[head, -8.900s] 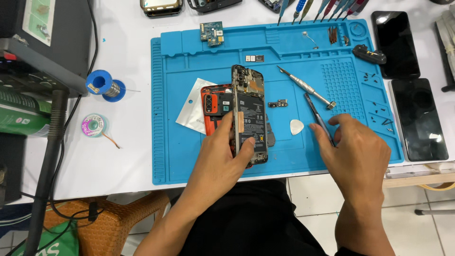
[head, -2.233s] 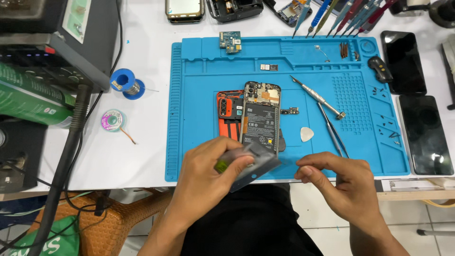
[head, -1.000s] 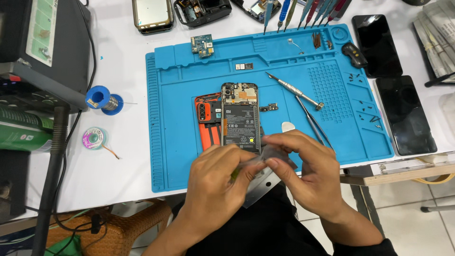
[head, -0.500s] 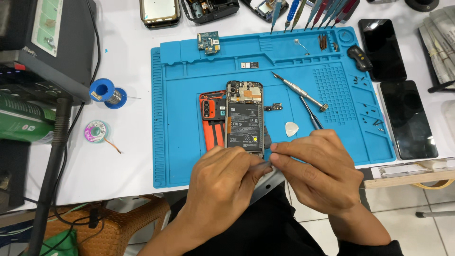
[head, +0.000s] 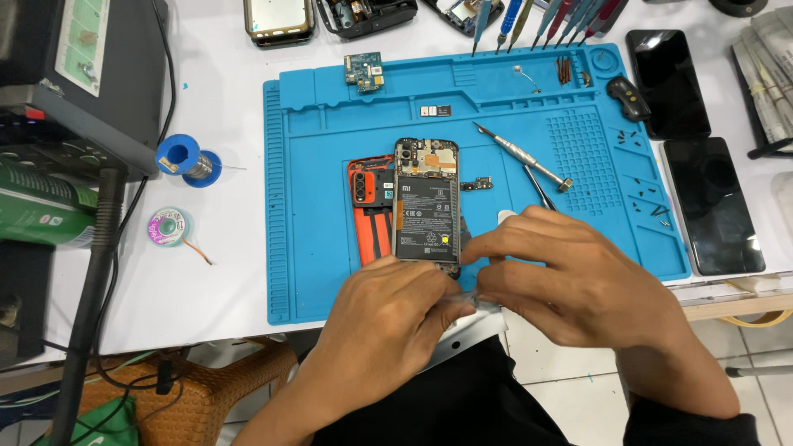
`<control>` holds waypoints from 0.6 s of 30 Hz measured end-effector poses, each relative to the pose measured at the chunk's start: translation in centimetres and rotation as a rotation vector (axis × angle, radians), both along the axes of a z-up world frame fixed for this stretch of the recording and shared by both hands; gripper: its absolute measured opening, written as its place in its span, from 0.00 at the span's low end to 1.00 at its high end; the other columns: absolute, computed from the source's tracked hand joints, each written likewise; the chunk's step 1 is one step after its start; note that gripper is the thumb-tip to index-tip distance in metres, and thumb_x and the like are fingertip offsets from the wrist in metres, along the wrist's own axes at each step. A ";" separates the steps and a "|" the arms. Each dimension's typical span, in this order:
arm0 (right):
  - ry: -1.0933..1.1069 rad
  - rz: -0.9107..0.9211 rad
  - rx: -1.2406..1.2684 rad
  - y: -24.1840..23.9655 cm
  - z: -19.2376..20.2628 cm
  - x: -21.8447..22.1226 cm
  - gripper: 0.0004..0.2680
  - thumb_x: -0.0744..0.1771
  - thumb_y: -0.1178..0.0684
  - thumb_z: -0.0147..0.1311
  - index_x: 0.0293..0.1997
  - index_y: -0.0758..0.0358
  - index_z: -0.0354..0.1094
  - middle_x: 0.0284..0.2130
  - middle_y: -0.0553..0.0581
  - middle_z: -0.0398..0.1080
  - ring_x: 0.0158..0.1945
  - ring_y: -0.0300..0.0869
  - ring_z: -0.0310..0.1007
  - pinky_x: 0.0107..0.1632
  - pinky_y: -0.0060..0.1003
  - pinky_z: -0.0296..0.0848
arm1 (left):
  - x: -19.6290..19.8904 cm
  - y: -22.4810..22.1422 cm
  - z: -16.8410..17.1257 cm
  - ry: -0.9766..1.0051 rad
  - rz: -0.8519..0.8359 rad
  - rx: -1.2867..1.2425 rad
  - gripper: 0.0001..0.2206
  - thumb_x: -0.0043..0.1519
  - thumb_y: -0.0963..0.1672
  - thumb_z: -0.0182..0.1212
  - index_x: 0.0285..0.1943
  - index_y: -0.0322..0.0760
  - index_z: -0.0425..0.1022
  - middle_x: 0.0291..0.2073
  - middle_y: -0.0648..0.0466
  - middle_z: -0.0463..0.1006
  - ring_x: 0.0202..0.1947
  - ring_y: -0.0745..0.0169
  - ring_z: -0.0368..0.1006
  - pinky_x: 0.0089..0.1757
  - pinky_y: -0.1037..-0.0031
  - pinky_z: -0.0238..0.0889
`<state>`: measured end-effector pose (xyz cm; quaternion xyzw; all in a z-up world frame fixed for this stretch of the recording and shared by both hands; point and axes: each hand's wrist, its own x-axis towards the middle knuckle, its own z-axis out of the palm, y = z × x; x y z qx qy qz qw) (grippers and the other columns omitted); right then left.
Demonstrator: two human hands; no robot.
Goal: The person removes a small component from the bottom of a disassembled smartphone using tweezers, then opens a sealed bag to retrieve a replacement part. They install the new component into the phone and press it into place, completing the replacement step.
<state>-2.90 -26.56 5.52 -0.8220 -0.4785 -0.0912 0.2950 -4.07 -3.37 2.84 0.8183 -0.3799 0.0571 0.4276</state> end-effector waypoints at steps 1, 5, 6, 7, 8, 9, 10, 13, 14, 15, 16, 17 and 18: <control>0.001 0.000 0.001 0.0 0.1 0.1 0.05 0.70 0.56 0.45 0.39 0.61 0.66 0.47 0.62 0.71 0.33 0.52 0.67 0.36 0.43 0.59 | 0.0 0.0 0.1 0.001 0.000 0.001 0.08 0.64 0.42 0.65 0.35 0.37 0.70 0.24 0.55 0.73 0.25 0.52 0.71 0.29 0.63 0.57; 0.111 0.083 0.023 0.1 0.1 0.8 0.05 0.70 0.55 0.48 0.38 0.61 0.66 0.42 0.57 0.72 0.34 0.47 0.70 0.37 0.41 0.62 | 0.1 0.3 0.2 0.035 -0.029 0.046 0.10 0.66 0.43 0.63 0.34 0.37 0.69 0.24 0.55 0.72 0.22 0.53 0.66 0.29 0.64 0.58; 0.166 0.106 0.018 0.0 0.0 0.9 0.05 0.70 0.55 0.48 0.38 0.60 0.67 0.42 0.55 0.73 0.35 0.45 0.72 0.37 0.40 0.63 | 0.1 0.4 0.1 0.036 -0.044 0.059 0.12 0.68 0.45 0.61 0.32 0.36 0.66 0.23 0.54 0.70 0.21 0.51 0.64 0.28 0.63 0.57; 0.168 0.107 0.018 0.0 -0.1 1.0 0.05 0.70 0.55 0.48 0.38 0.60 0.67 0.42 0.55 0.73 0.35 0.45 0.72 0.37 0.40 0.63 | 0.1 0.5 0.2 0.037 -0.043 0.058 0.12 0.68 0.45 0.61 0.32 0.36 0.66 0.23 0.54 0.70 0.21 0.51 0.64 0.28 0.63 0.57; 0.257 0.107 0.042 0.0 -0.1 1.1 0.03 0.69 0.55 0.51 0.40 0.61 0.69 0.41 0.53 0.74 0.37 0.44 0.75 0.39 0.39 0.66 | 0.1 0.6 0.3 0.035 -0.050 0.053 0.11 0.67 0.44 0.61 0.33 0.36 0.67 0.23 0.54 0.70 0.22 0.50 0.64 0.28 0.63 0.57; 0.346 0.107 0.066 0.1 -0.2 1.2 0.03 0.68 0.55 0.54 0.43 0.61 0.70 0.40 0.51 0.76 0.39 0.43 0.78 0.41 0.38 0.69 | 0.1 0.7 0.4 0.033 -0.058 0.048 0.10 0.67 0.43 0.61 0.34 0.36 0.68 0.23 0.53 0.71 0.23 0.50 0.65 0.29 0.63 0.57; 0.346 0.109 0.065 0.1 -0.2 1.2 0.03 0.68 0.55 0.54 0.43 0.61 0.70 0.40 0.51 0.76 0.39 0.43 0.78 0.41 0.38 0.69 | 0.0 0.7 0.5 0.033 -0.056 0.048 0.10 0.67 0.43 0.61 0.34 0.36 0.68 0.23 0.53 0.71 0.23 0.50 0.65 0.29 0.63 0.57; 0.457 0.120 0.130 0.4 -0.3 1.1 0.02 0.68 0.55 0.56 0.39 0.59 0.72 0.35 0.51 0.77 0.38 0.41 0.80 0.41 0.32 0.78 | 0.0 0.9 0.9 0.030 -0.084 0.032 0.11 0.67 0.43 0.61 0.33 0.35 0.66 0.22 0.53 0.69 0.22 0.50 0.64 0.29 0.63 0.57; 0.452 0.108 0.133 0.5 -0.5 0.9 0.02 0.68 0.55 0.55 0.39 0.59 0.72 0.34 0.51 0.76 0.36 0.41 0.78 0.39 0.33 0.76 | -0.1 1.0 1.0 0.013 -0.094 0.047 0.10 0.67 0.43 0.61 0.34 0.35 0.68 0.23 0.52 0.71 0.23 0.50 0.66 0.29 0.63 0.57; 0.447 0.096 0.137 0.6 -0.6 0.8 0.03 0.68 0.54 0.54 0.38 0.59 0.71 0.33 0.51 0.75 0.34 0.42 0.76 0.38 0.34 0.74 | -0.2 1.0 1.1 -0.005 -0.104 0.062 0.09 0.67 0.42 0.61 0.35 0.34 0.69 0.24 0.51 0.72 0.24 0.49 0.67 0.30 0.63 0.57; 0.445 0.094 0.137 0.5 -0.7 0.7 0.03 0.68 0.54 0.54 0.38 0.59 0.71 0.33 0.51 0.75 0.34 0.42 0.76 0.38 0.34 0.74 | -0.2 1.0 0.9 -0.006 -0.106 0.061 0.09 0.67 0.42 0.61 0.35 0.34 0.69 0.24 0.51 0.72 0.24 0.49 0.67 0.30 0.63 0.57; 0.479 0.108 0.119 0.4 -0.7 0.6 0.04 0.69 0.54 0.52 0.37 0.58 0.70 0.32 0.50 0.74 0.33 0.42 0.74 0.38 0.34 0.72 | -0.2 1.0 0.8 -0.018 -0.133 0.083 0.09 0.68 0.42 0.61 0.34 0.35 0.70 0.25 0.52 0.72 0.24 0.49 0.68 0.30 0.62 0.56; 0.514 0.126 0.102 0.3 -0.8 0.5 0.05 0.70 0.54 0.50 0.36 0.57 0.69 0.31 0.50 0.72 0.33 0.42 0.73 0.38 0.35 0.70 | -0.3 1.1 0.7 -0.027 -0.157 0.104 0.09 0.68 0.42 0.60 0.34 0.35 0.70 0.25 0.53 0.71 0.25 0.49 0.68 0.29 0.61 0.56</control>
